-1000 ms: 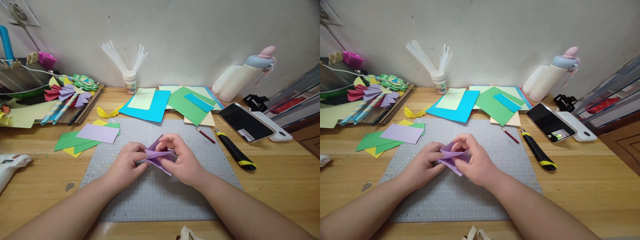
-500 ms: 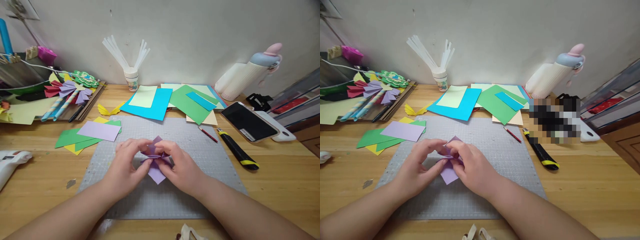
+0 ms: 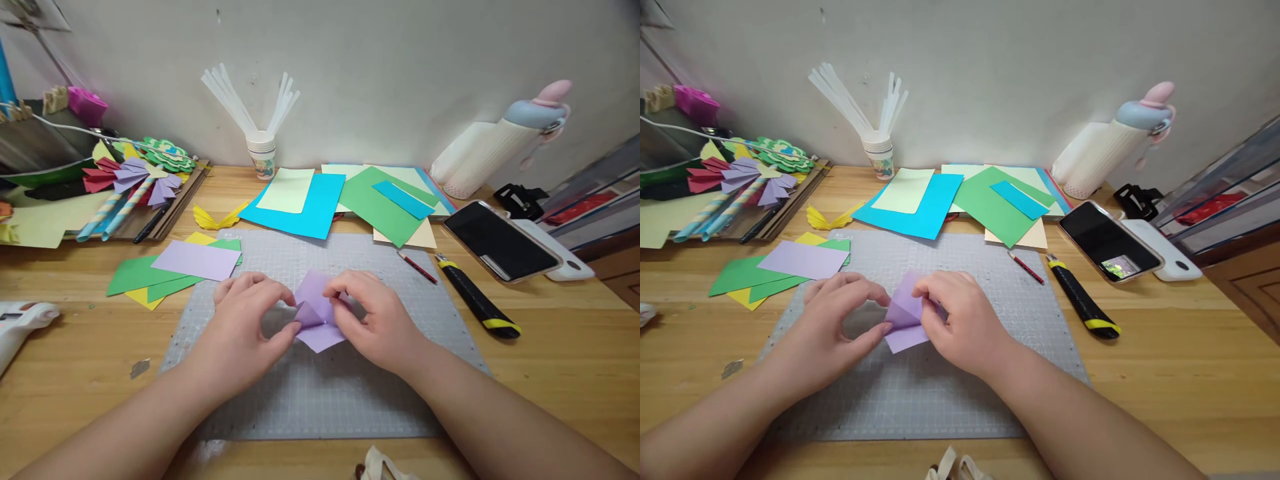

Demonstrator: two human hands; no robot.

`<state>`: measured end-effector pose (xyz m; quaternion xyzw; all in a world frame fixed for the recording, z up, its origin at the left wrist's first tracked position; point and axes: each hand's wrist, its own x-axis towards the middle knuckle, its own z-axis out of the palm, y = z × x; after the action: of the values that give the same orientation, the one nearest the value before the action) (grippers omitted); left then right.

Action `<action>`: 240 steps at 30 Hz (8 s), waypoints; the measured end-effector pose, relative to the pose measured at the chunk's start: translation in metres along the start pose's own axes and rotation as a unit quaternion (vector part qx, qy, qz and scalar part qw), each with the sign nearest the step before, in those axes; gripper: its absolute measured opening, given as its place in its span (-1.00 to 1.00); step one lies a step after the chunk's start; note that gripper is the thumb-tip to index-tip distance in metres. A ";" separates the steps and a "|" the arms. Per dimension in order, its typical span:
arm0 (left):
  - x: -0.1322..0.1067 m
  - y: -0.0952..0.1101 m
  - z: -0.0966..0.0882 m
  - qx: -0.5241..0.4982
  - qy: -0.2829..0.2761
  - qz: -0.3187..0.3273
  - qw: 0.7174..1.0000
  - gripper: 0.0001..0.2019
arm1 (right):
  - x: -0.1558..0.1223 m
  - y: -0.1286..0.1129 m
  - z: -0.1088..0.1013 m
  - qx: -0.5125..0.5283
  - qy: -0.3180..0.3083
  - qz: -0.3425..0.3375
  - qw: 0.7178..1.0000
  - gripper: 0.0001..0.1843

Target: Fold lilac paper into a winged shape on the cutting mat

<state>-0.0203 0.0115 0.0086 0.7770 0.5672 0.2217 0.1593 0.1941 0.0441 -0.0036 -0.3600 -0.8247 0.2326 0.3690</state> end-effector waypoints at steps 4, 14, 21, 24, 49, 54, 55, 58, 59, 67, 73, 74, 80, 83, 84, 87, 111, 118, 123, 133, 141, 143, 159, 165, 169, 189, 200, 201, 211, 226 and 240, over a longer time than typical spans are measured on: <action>0.000 0.003 0.000 0.036 0.015 0.019 0.999 -0.84 | 0.000 -0.002 0.000 -0.001 -0.024 -0.017 1.000 -0.75; -0.003 0.008 -0.006 0.072 0.046 0.059 0.995 -0.90 | 0.000 -0.001 0.002 -0.023 0.002 -0.084 0.996 -0.72; -0.004 0.005 -0.007 0.108 0.020 0.044 0.993 -0.82 | -0.001 -0.005 -0.003 -0.159 -0.061 -0.011 0.985 -0.76; -0.005 0.005 -0.007 0.129 0.018 0.034 0.991 -0.80 | -0.002 -0.011 -0.002 -0.186 -0.084 -0.002 0.979 -0.81; -0.003 0.001 0.010 0.130 -0.055 0.015 0.990 -0.83 | -0.008 -0.007 0.008 -0.240 -0.196 0.033 0.950 -0.55; -0.005 -0.001 0.017 0.118 -0.079 0.042 0.989 -0.65 | -0.011 -0.006 0.010 -0.234 -0.205 0.032 0.950 -0.52; -0.005 -0.002 0.018 0.117 -0.081 0.044 0.989 -0.65 | -0.011 -0.007 0.009 -0.233 -0.202 0.028 0.951 -0.53; -0.006 -0.002 0.019 0.111 -0.072 0.044 0.990 -0.70 | -0.010 -0.012 0.007 -0.221 -0.192 0.008 0.956 -0.59; -0.006 -0.002 0.019 0.111 -0.068 0.045 0.990 -0.71 | -0.009 -0.014 0.006 -0.215 -0.190 0.001 0.958 -0.62; -0.005 0.000 0.016 0.114 -0.011 0.046 0.992 -0.71 | -0.008 -0.020 0.004 -0.215 -0.208 -0.018 0.954 -0.71; -0.005 -0.001 0.015 0.115 0.036 -0.003 0.993 -0.68 | -0.009 -0.018 0.005 -0.213 -0.223 -0.010 0.951 -0.70; -0.005 -0.003 0.015 0.106 0.039 -0.011 0.994 -0.65 | -0.010 -0.018 0.005 -0.212 -0.223 -0.009 0.951 -0.70; -0.002 -0.006 0.016 -0.010 0.026 -0.027 0.999 -0.63 | -0.010 -0.018 0.006 -0.211 -0.224 0.000 0.951 -0.70; -0.002 -0.005 0.015 -0.023 0.014 -0.028 0.999 -0.63 | -0.009 -0.019 0.006 -0.209 -0.226 0.002 0.951 -0.69; -0.002 -0.005 0.015 -0.022 0.013 -0.029 0.999 -0.63 | -0.009 -0.019 0.006 -0.207 -0.224 0.004 0.952 -0.67; -0.002 -0.006 0.015 -0.017 0.017 -0.028 0.999 -0.64 | -0.009 -0.019 0.006 -0.202 -0.214 0.010 0.956 -0.65; -0.001 -0.008 0.015 0.010 0.022 -0.017 1.000 -0.68 | -0.012 -0.022 0.011 -0.239 -0.228 -0.004 0.944 -0.65; -0.001 -0.008 0.016 0.015 0.017 -0.020 1.000 -0.66 | -0.014 -0.021 0.016 -0.263 -0.236 -0.005 0.935 -0.65; -0.002 -0.009 0.016 0.015 0.017 -0.015 1.000 -0.66 | -0.013 -0.023 0.017 -0.265 -0.241 0.001 0.934 -0.63; 0.000 -0.010 0.015 0.014 0.018 -0.017 1.000 -0.66 | -0.015 -0.024 0.015 -0.224 -0.237 0.044 0.944 -0.58; -0.001 -0.011 0.017 0.023 0.027 -0.011 0.999 -0.66 | -0.021 -0.023 0.023 -0.278 -0.220 0.016 0.935 -0.62; -0.002 -0.011 0.017 0.025 0.026 -0.011 0.999 -0.66 | -0.022 -0.023 0.025 -0.286 -0.202 0.014 0.937 -0.64; 0.005 -0.024 0.018 0.028 0.070 -0.007 0.997 -0.69 | 0.002 -0.021 0.017 -0.213 -0.254 0.017 0.943 -0.63; 0.007 -0.027 0.020 0.020 0.057 0.015 0.998 -0.70 | 0.012 -0.023 0.019 -0.219 -0.262 0.007 0.940 -0.65; 0.005 -0.018 0.017 0.038 0.022 0.051 0.998 -0.76 | 0.007 -0.025 0.020 -0.228 -0.255 0.003 0.940 -0.69; -0.004 -0.004 0.014 0.136 -0.084 0.152 0.975 -0.73 | -0.041 -0.032 0.013 -0.191 -0.162 0.071 0.966 -0.62; -0.003 -0.002 0.016 0.116 -0.066 0.123 0.983 -0.76 | -0.033 -0.034 0.021 -0.267 -0.175 0.056 0.946 -0.64; -0.003 -0.002 0.016 0.116 -0.065 0.120 0.984 -0.75 | -0.032 -0.034 0.022 -0.273 -0.175 0.055 0.944 -0.65; -0.005 0.001 0.014 0.110 -0.069 0.108 0.986 -0.76 | -0.039 -0.038 0.013 -0.334 -0.184 0.006 0.924 -0.71; -0.010 0.003 0.014 0.140 -0.080 0.135 0.978 -0.69 | -0.027 -0.039 -0.010 -0.265 -0.113 0.035 0.957 -0.65; -0.015 0.007 0.016 0.169 -0.098 0.118 0.974 -0.71 | -0.020 0.012 0.009 -0.271 -0.136 0.165 0.939 -0.59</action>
<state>-0.0096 -0.0049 -0.0039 0.8720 0.4826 0.0629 0.0530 0.2014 0.0355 -0.0258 -0.5427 -0.8276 0.1047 0.0984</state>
